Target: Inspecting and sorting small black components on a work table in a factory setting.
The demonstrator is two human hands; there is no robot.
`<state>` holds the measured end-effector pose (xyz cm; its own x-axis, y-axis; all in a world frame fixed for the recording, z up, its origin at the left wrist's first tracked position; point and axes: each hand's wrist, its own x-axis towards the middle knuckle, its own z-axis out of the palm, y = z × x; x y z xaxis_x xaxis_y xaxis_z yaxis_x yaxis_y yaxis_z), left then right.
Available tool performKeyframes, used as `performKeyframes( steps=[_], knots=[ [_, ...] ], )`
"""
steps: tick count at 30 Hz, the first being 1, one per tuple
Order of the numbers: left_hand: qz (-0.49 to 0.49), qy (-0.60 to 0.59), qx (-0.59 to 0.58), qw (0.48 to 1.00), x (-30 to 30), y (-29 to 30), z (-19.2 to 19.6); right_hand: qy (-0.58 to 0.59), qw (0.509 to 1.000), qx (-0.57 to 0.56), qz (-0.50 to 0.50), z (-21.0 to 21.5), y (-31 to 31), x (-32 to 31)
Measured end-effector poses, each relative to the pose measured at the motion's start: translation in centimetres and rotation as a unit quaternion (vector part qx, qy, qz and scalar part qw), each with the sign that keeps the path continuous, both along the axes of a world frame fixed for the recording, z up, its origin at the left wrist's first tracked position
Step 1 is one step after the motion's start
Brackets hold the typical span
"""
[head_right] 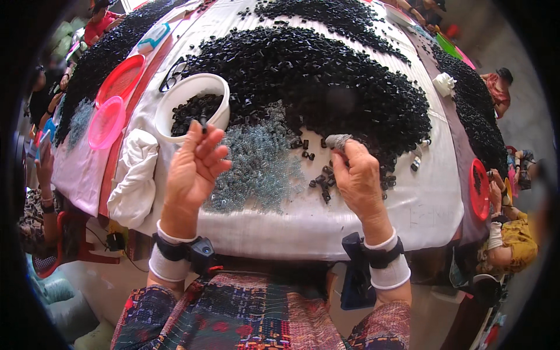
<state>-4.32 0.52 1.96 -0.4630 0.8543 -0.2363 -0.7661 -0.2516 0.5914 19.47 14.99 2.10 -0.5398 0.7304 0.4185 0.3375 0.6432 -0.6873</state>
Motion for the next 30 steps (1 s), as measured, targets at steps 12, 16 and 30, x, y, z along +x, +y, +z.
performKeyframes(
  steps=[12,16,30],
  knots=[
    [-0.016,-0.035,0.067,0.997,-3.7,0.0,-0.4,-0.155,0.981,0.058,0.103,-2.0,-0.8,-1.5],
    [-0.025,-0.017,0.037,0.999,-1.3,0.0,0.0,-0.208,0.969,0.089,0.101,-2.6,-1.0,-1.8],
    [-0.174,-0.029,-0.045,0.983,2.3,-0.7,-1.6,-0.165,0.975,0.136,0.056,-3.6,3.7,-4.8]
  ],
)
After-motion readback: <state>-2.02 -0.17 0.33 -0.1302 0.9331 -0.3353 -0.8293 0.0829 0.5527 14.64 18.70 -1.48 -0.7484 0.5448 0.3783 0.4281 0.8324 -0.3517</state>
